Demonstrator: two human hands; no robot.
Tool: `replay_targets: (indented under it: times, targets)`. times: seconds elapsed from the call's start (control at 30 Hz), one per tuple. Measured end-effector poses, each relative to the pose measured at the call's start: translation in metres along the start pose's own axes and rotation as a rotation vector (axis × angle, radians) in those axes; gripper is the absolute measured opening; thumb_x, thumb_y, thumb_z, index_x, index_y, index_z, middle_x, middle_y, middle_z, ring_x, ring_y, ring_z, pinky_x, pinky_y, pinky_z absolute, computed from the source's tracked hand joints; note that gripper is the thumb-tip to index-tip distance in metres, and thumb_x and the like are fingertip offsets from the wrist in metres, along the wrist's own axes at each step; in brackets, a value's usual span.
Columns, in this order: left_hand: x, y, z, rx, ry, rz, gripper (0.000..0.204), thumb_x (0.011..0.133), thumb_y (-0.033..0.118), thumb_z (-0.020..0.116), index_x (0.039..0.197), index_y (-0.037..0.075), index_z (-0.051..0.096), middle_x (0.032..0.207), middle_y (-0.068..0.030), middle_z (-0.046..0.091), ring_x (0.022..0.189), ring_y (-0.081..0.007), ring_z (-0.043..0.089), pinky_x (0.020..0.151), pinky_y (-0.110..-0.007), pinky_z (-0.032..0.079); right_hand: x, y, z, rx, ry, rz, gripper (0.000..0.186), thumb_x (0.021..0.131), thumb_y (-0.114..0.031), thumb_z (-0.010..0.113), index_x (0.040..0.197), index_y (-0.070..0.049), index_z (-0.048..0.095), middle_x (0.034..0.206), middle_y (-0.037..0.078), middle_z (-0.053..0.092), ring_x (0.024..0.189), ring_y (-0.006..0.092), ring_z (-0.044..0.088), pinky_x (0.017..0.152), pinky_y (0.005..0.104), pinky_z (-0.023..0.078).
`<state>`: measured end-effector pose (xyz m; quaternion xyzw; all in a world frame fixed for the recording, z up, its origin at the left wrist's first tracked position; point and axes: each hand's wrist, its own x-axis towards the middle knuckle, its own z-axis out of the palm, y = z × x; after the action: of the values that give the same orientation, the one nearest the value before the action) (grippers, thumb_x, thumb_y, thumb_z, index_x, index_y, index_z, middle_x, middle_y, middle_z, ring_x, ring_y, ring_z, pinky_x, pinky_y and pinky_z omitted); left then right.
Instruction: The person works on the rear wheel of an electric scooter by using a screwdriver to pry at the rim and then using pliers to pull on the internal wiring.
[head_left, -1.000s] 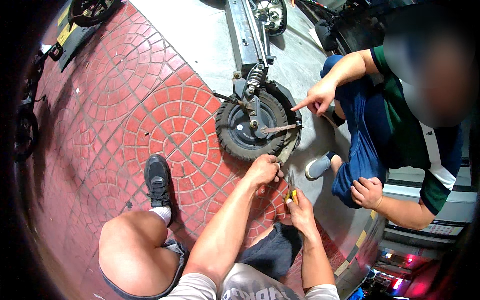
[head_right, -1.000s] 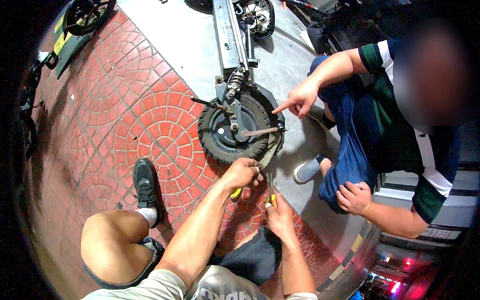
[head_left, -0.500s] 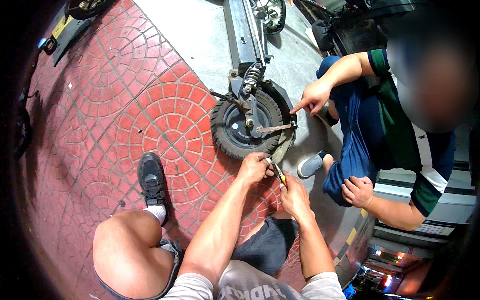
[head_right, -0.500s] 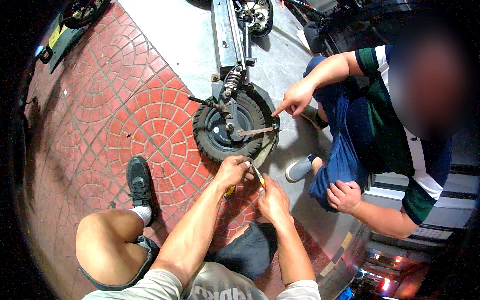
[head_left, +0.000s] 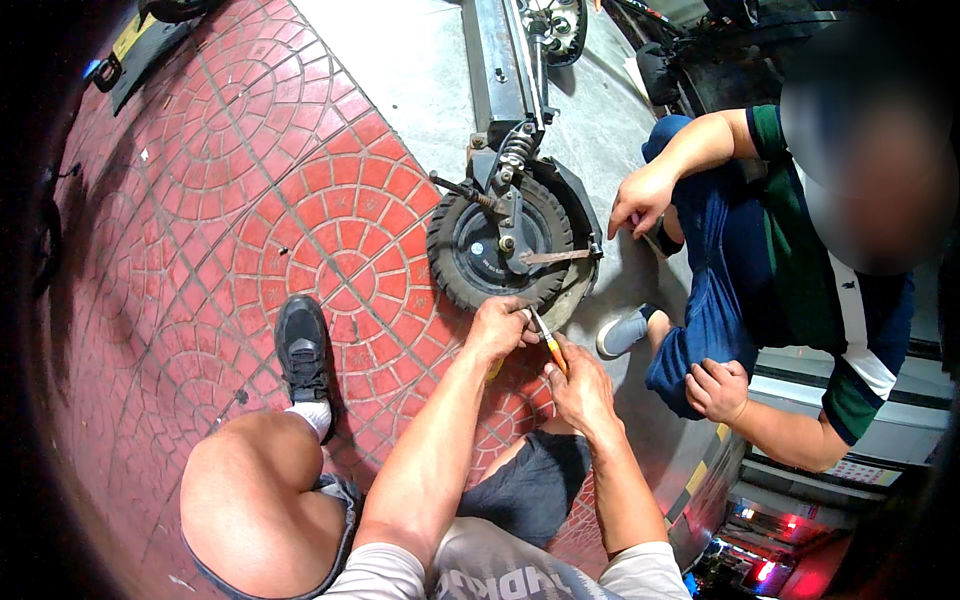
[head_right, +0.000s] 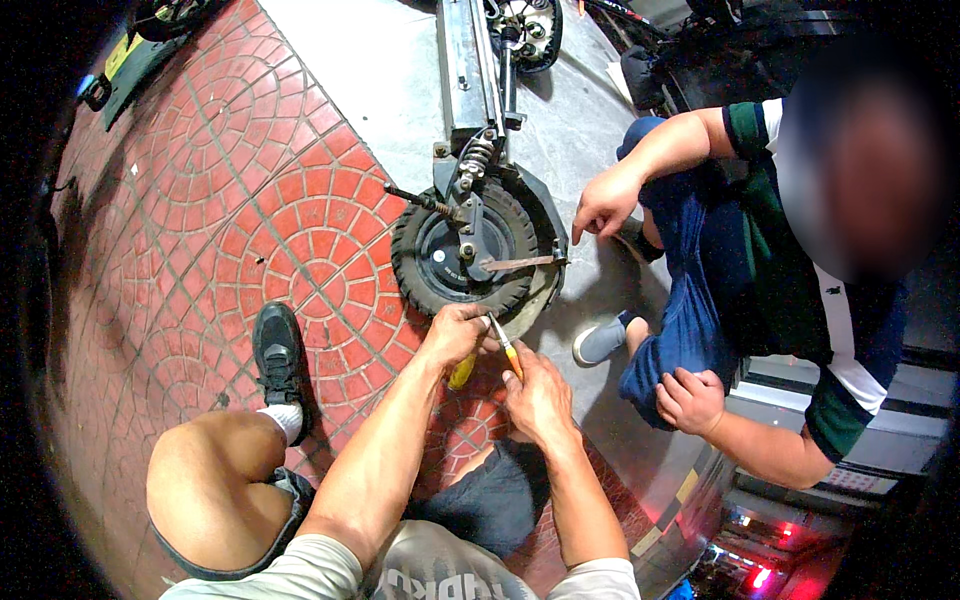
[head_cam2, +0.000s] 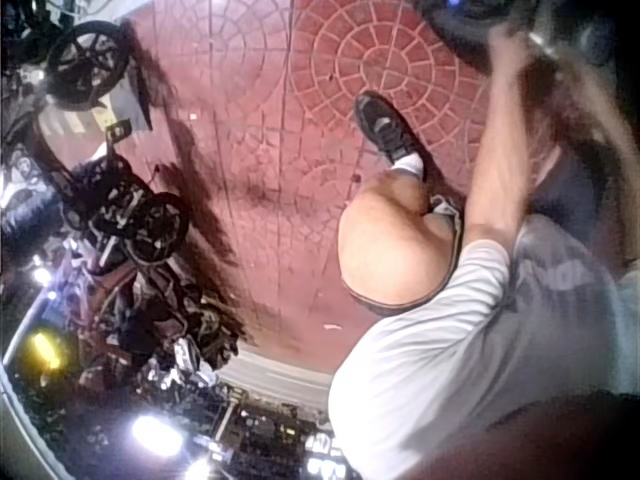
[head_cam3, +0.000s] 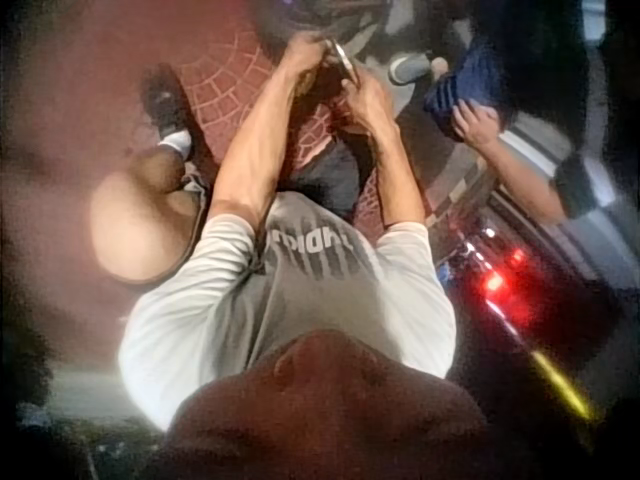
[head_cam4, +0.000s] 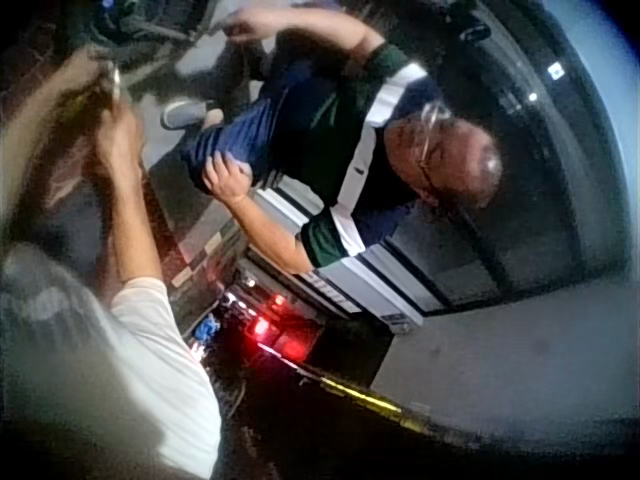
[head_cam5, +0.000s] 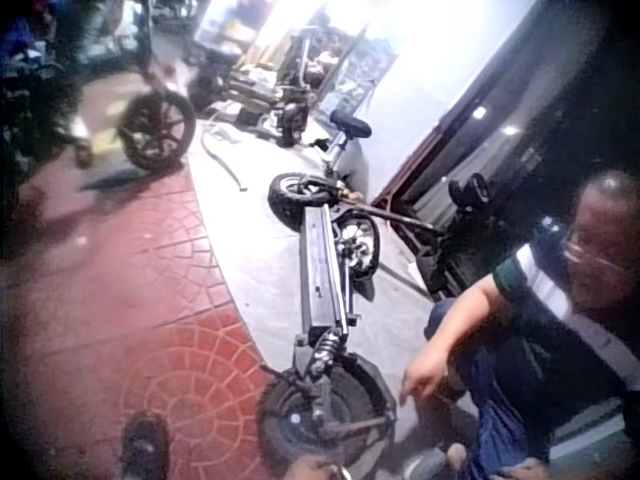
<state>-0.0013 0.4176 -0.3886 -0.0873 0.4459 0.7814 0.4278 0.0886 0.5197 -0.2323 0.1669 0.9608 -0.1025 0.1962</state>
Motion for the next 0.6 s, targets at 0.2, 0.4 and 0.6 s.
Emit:
replay_targets:
  times: [0.2,0.4,0.6]
  targets:
    - [-0.003,0.005,-0.003,0.05,0.025,0.002,0.029,0.106,0.005,0.055,0.128,-0.005,0.072,0.094,-0.0117,0.079,0.077,-0.0194,0.077,0.069,-0.033,0.062,0.003,-0.004,0.002,-0.002,-0.008,0.001,0.054,0.098,-0.02,0.069,0.149,-0.004,0.059,0.123,0.025,0.069,0.119,0.0446,0.065,0.102,0.0535,0.052]
    - [-0.006,-0.001,-0.007,0.104,0.075,0.014,0.028,0.104,0.008,0.058,0.123,-0.004,0.074,0.089,-0.0107,0.077,0.072,-0.0186,0.074,0.068,-0.033,0.06,0.008,-0.003,0.001,-0.037,-0.072,-0.025,0.054,0.098,-0.019,0.069,0.149,-0.004,0.059,0.12,0.025,0.068,0.118,0.0446,0.064,0.102,0.0538,0.051]
    - [-0.003,-0.017,-0.011,0.138,0.12,0.013,0.029,0.104,0.011,0.058,0.121,-0.004,0.075,0.087,-0.0121,0.077,0.068,-0.0201,0.074,0.068,-0.035,0.06,0.012,-0.002,0.002,-0.019,-0.11,-0.039,0.055,0.097,-0.018,0.068,0.15,-0.004,0.059,0.117,0.027,0.067,0.115,0.0464,0.065,0.1,0.0545,0.052]
